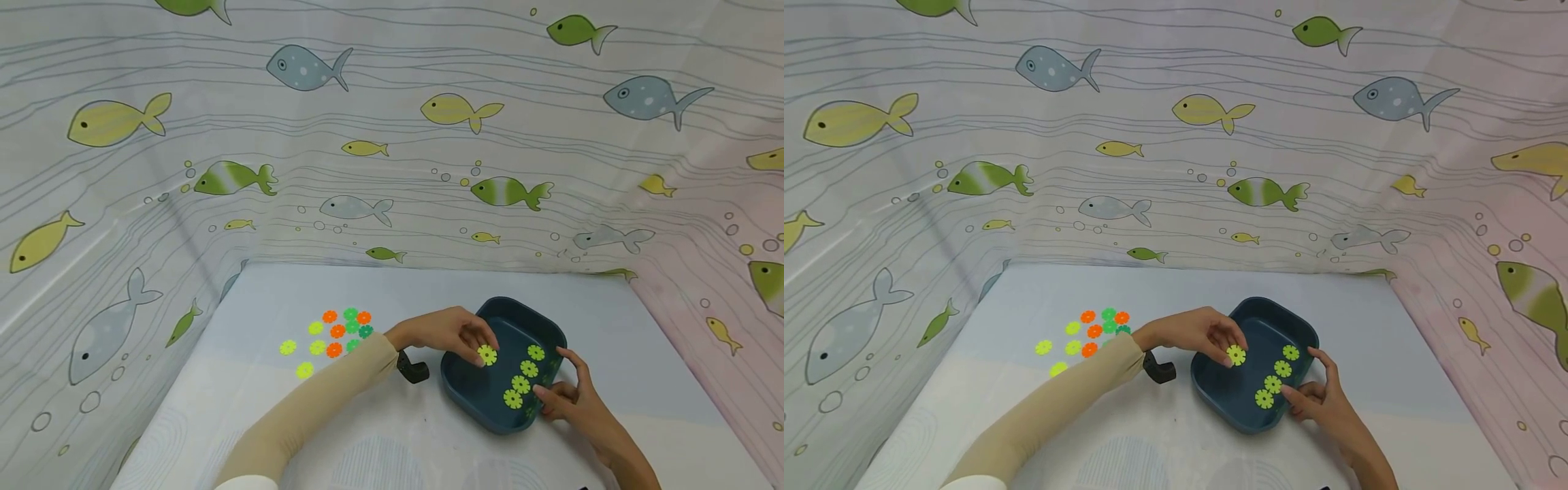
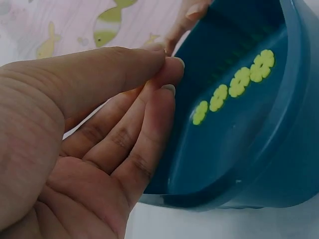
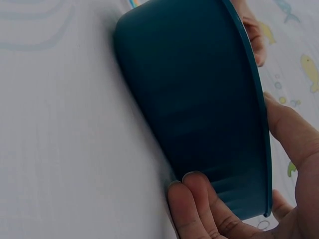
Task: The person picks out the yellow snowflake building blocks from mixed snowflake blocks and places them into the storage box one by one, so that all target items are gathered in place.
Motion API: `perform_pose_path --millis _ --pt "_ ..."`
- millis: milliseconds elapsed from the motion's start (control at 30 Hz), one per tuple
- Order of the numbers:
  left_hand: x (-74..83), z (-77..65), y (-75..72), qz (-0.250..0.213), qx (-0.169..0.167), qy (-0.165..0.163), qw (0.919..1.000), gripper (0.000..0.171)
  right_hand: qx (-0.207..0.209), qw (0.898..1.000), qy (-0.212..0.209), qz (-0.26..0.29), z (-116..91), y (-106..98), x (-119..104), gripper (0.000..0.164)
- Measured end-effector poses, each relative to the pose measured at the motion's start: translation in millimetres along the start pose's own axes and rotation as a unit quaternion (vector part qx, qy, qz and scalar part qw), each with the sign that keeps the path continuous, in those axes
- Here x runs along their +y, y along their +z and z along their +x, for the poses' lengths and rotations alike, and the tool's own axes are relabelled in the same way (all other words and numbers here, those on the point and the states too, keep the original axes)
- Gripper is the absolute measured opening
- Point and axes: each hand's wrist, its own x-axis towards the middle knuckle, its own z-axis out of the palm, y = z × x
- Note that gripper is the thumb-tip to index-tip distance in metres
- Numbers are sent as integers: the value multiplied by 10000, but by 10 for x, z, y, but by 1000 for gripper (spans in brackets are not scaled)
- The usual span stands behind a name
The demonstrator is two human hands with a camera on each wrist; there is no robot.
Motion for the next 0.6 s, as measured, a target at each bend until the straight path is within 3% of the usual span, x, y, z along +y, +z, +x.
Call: perform_pose_path --millis 600 --pt "4 270 93 -115 -667 -165 9976 36 -51 10000 14 -37 0 -7 -13 93"
